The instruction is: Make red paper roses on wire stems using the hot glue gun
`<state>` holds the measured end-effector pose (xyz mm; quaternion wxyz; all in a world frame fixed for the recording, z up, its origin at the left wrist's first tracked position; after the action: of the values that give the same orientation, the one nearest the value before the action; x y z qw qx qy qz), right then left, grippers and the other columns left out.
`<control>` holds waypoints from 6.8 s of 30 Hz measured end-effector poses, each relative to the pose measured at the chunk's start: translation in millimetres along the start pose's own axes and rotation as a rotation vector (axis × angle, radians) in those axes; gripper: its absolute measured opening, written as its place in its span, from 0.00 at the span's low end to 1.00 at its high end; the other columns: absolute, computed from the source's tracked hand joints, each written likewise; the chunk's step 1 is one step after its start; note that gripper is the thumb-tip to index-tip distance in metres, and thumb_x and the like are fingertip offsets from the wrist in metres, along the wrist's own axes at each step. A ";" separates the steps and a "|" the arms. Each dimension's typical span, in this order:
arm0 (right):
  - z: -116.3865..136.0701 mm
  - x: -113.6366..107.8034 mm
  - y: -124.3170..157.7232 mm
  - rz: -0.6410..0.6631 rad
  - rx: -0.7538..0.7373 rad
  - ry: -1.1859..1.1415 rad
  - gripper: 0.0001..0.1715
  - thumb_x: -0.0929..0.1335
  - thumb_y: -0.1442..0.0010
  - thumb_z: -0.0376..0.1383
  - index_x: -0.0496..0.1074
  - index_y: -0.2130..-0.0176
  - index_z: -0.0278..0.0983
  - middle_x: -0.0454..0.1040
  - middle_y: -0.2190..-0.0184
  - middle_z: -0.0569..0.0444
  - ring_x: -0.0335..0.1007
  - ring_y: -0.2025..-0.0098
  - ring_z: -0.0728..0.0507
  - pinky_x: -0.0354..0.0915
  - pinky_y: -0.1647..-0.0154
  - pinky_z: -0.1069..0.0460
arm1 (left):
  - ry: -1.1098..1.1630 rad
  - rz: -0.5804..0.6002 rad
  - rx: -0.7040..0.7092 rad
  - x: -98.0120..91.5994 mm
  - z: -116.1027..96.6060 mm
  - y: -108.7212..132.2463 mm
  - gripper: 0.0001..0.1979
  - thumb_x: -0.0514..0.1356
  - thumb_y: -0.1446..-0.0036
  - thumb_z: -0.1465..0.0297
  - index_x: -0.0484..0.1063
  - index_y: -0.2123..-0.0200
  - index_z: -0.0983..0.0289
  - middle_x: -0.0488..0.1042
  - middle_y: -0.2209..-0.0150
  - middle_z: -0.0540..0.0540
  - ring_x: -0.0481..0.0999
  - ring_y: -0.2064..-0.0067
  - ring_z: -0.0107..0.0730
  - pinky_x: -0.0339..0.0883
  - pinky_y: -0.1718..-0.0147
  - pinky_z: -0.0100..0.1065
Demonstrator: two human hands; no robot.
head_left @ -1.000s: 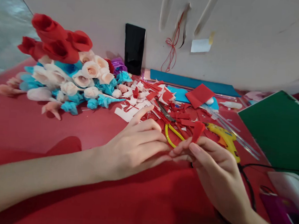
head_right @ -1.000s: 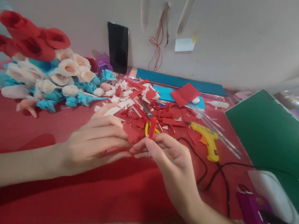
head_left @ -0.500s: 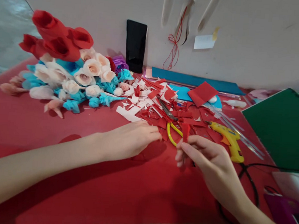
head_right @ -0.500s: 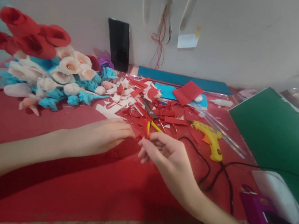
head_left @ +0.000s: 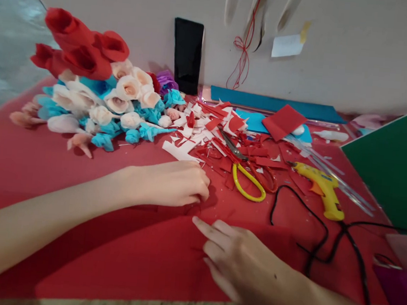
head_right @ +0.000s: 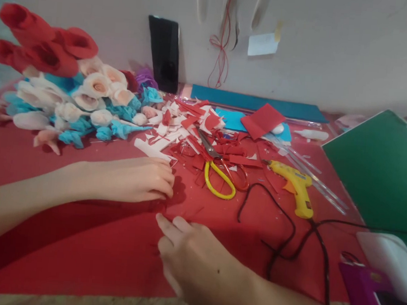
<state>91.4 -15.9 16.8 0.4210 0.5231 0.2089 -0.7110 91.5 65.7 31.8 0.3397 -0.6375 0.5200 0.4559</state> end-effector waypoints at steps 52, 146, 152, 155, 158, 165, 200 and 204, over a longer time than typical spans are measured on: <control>6.2 10.0 2.4 -0.024 -0.066 0.121 0.12 0.59 0.41 0.28 0.67 0.60 0.28 0.60 0.47 0.35 0.63 0.60 0.40 0.67 0.61 0.45 | 0.042 0.106 0.086 1.0 -21.4 -1.5 0.10 0.54 0.45 0.78 0.70 0.76 0.64 0.73 0.69 0.52 0.68 0.64 0.31 0.58 0.63 0.32; -61.4 -90.3 39.8 -0.764 0.315 -0.740 0.04 0.69 0.48 0.28 0.73 0.72 0.37 0.73 0.72 0.56 0.70 0.70 0.51 0.65 0.70 0.60 | 0.901 -0.607 -0.383 -47.6 6.9 16.4 0.16 0.61 0.49 0.70 0.66 0.56 0.62 0.76 0.65 0.49 0.75 0.61 0.26 0.66 0.62 0.24; -61.6 -97.1 50.5 -0.870 0.316 -0.713 0.03 0.70 0.49 0.29 0.73 0.75 0.34 0.73 0.74 0.55 0.69 0.72 0.51 0.67 0.66 0.58 | 1.180 -0.562 -0.378 -29.5 -4.7 9.3 0.11 0.59 0.46 0.69 0.72 0.58 0.62 0.76 0.58 0.49 0.72 0.53 0.28 0.65 0.53 0.24; -59.4 -97.3 47.5 -0.876 0.272 -0.699 0.05 0.70 0.50 0.26 0.73 0.73 0.35 0.74 0.73 0.57 0.70 0.71 0.51 0.66 0.68 0.60 | 1.128 -0.621 -0.321 -36.6 -10.8 10.1 0.09 0.57 0.44 0.73 0.75 0.62 0.64 0.77 0.59 0.49 0.73 0.54 0.26 0.65 0.54 0.23; -58.0 -97.9 46.3 -0.911 0.234 -0.687 0.08 0.71 0.52 0.24 0.73 0.73 0.36 0.74 0.74 0.59 0.70 0.72 0.52 0.66 0.69 0.60 | 1.031 -0.710 -0.288 -46.6 -14.0 14.7 0.08 0.57 0.45 0.76 0.77 0.65 0.65 0.77 0.58 0.50 0.73 0.54 0.25 0.66 0.54 0.22; -55.3 -99.4 53.7 -0.973 0.216 -0.600 0.10 0.70 0.53 0.23 0.72 0.74 0.37 0.71 0.78 0.61 0.67 0.76 0.53 0.64 0.74 0.61 | 0.918 -0.770 -0.108 -60.2 -33.9 16.8 0.10 0.55 0.47 0.82 0.75 0.62 0.73 0.76 0.57 0.60 0.73 0.55 0.30 0.67 0.53 0.29; -55.4 -89.5 49.4 -0.938 0.199 -0.842 0.17 0.69 0.52 0.22 0.76 0.65 0.42 0.77 0.70 0.57 0.74 0.70 0.48 0.70 0.71 0.58 | 0.798 -0.735 -0.056 -58.8 -39.7 15.3 0.16 0.59 0.51 0.81 0.74 0.59 0.62 0.75 0.54 0.55 0.67 0.55 0.35 0.65 0.55 0.40; -57.0 -87.4 49.4 -0.924 0.206 -0.858 0.19 0.70 0.53 0.23 0.77 0.65 0.44 0.77 0.71 0.58 0.73 0.70 0.48 0.70 0.66 0.57 | 0.824 -0.727 -0.099 -57.6 -36.0 14.6 0.16 0.62 0.52 0.78 0.74 0.58 0.63 0.75 0.55 0.55 0.68 0.55 0.34 0.66 0.55 0.38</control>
<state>172.8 31.8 83.4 0.0648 0.0857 0.1565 -0.9818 82.9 50.1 99.0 0.2132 -0.9169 0.3341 0.0456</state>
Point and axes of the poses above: each hand's wrist, its own y-axis away from the middle knuckle, its own x-axis out of the palm, z = x × y, the point moved 10 cm from there along -y, towards the middle knuckle
